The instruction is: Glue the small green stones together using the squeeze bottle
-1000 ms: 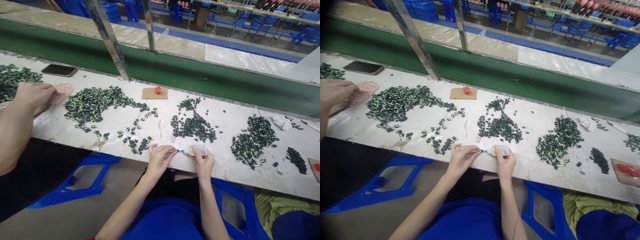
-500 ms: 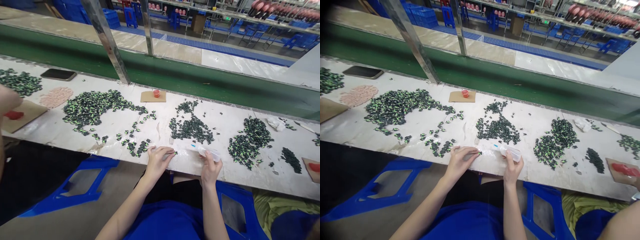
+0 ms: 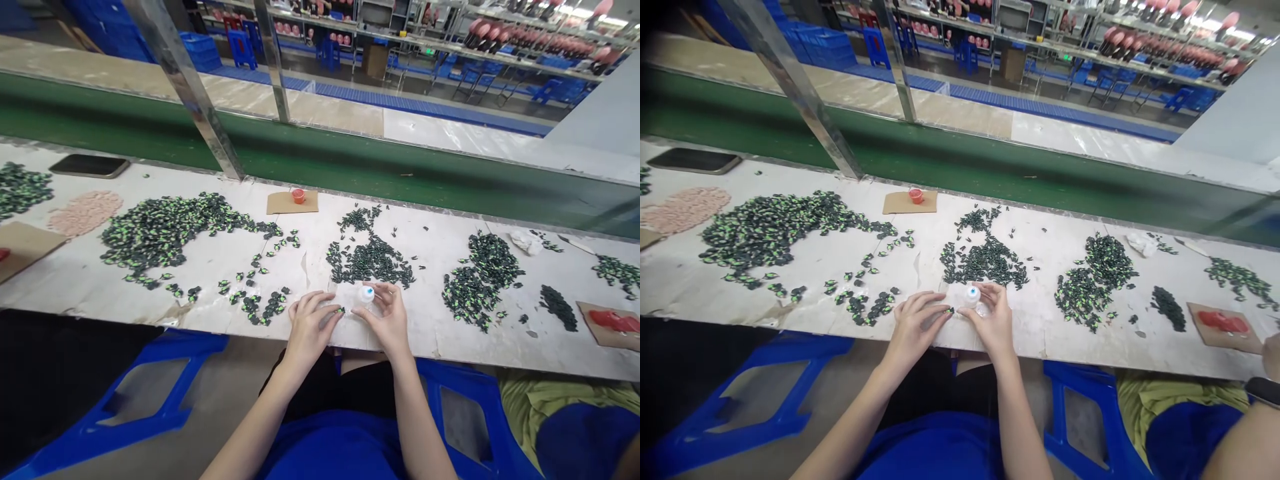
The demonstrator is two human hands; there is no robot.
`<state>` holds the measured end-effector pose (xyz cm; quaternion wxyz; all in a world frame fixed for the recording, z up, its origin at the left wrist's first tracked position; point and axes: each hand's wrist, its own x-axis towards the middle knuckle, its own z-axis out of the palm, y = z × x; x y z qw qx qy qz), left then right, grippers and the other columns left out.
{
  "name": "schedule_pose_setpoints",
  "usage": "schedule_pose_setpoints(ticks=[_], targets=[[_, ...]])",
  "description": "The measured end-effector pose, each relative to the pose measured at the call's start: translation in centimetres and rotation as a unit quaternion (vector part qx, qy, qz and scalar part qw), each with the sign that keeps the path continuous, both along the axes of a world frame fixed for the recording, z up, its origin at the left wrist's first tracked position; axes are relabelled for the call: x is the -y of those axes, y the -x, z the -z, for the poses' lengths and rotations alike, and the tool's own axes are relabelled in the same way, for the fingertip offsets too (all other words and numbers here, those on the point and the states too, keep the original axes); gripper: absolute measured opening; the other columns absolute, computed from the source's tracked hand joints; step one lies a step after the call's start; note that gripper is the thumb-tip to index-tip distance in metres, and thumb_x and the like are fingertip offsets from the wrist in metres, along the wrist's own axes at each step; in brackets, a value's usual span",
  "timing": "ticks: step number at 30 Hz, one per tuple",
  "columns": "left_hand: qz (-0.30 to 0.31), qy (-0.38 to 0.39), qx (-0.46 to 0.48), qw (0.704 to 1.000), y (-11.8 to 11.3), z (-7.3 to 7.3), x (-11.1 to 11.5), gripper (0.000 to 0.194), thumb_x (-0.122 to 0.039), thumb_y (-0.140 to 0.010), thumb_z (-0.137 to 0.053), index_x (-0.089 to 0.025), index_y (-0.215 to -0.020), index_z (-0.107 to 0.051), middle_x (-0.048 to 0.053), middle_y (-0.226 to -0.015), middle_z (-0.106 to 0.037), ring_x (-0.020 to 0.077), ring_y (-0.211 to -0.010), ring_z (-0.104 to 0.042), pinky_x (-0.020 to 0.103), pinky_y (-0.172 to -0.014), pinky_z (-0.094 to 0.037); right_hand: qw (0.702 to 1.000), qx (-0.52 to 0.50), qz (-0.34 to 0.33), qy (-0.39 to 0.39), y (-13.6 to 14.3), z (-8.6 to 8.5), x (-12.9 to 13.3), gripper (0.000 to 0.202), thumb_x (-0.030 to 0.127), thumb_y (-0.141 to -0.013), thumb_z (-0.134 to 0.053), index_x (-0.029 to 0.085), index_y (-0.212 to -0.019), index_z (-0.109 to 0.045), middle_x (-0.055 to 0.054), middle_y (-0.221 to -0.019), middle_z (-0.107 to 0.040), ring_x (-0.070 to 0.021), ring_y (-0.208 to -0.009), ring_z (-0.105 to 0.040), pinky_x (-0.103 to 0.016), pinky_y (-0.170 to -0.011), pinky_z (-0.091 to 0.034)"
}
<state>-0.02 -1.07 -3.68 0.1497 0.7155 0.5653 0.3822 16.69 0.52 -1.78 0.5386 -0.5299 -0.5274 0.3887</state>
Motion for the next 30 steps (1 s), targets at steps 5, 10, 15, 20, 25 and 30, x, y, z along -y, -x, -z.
schedule_pose_setpoints(ticks=[5,10,15,20,25,30], targets=[[0.002,0.016,0.028,0.999,0.1,0.0,0.0,0.007,-0.023,-0.083,-0.066,-0.028,-0.086,-0.071,0.005,-0.107,-0.072,0.0288,-0.110,-0.058,0.049,-0.093,-0.039,0.964,0.259,0.018,-0.059,-4.1,-0.9,-0.3,0.039,0.034,-0.079,-0.070,0.028,-0.117,-0.062,-0.008,-0.114,-0.064,-0.0277,-0.107,-0.054,-0.049,-0.089,-0.049],[-0.005,0.007,0.107,0.994,0.4,-0.6,0.0,0.008,-0.026,-0.084,-0.065,-0.027,-0.088,-0.072,0.004,-0.102,-0.074,0.0274,-0.110,-0.058,0.048,-0.095,-0.046,0.918,0.382,0.056,-0.089,-4.5,-0.3,-2.1,0.016,0.032,-0.086,-0.061,0.028,-0.092,-0.075,-0.009,-0.096,-0.061,-0.0287,-0.094,-0.049,-0.050,-0.082,-0.048],[0.007,0.033,0.170,0.985,0.5,-1.4,0.5,0.012,-0.028,-0.086,-0.062,-0.026,-0.091,-0.073,0.004,-0.097,-0.075,0.0244,-0.103,-0.065,0.042,-0.091,-0.053,0.905,0.413,0.043,-0.087,-3.0,0.0,-3.6,0.023,0.028,-0.090,-0.055,0.024,-0.076,-0.073,-0.010,-0.087,-0.061,-0.0287,-0.089,-0.047,-0.047,-0.078,-0.047],[0.024,0.048,0.221,0.974,0.1,-2.4,1.0,0.012,-0.029,-0.086,-0.062,-0.023,-0.088,-0.073,0.004,-0.090,-0.075,0.0206,-0.086,-0.070,0.034,-0.080,-0.057,0.922,0.372,0.078,-0.078,-3.3,-1.3,-2.2,0.028,0.030,-0.096,-0.042,0.021,-0.089,-0.067,-0.009,-0.086,-0.064,-0.0255,-0.084,-0.055,-0.041,-0.075,-0.048],[0.049,0.037,0.235,0.970,-0.6,-3.3,1.0,0.013,-0.025,-0.088,-0.060,-0.023,-0.088,-0.073,0.004,-0.087,-0.075,0.0193,-0.083,-0.069,0.032,-0.077,-0.056,0.933,0.339,0.079,-0.089,-2.7,-3.6,2.2,0.025,0.029,-0.095,-0.044,0.022,-0.099,-0.067,-0.009,-0.091,-0.066,-0.0240,-0.090,-0.061,-0.038,-0.078,-0.051],[0.056,0.022,0.216,0.975,-1.1,-3.6,1.3,0.015,-0.024,-0.089,-0.060,-0.022,-0.095,-0.073,0.005,-0.089,-0.075,0.0203,-0.085,-0.068,0.035,-0.078,-0.055,0.979,0.198,0.024,-0.035,0.2,-4.1,4.8,0.020,0.029,-0.091,-0.055,0.023,-0.102,-0.070,-0.006,-0.090,-0.072,-0.0200,-0.080,-0.067,-0.032,-0.071,-0.055]])
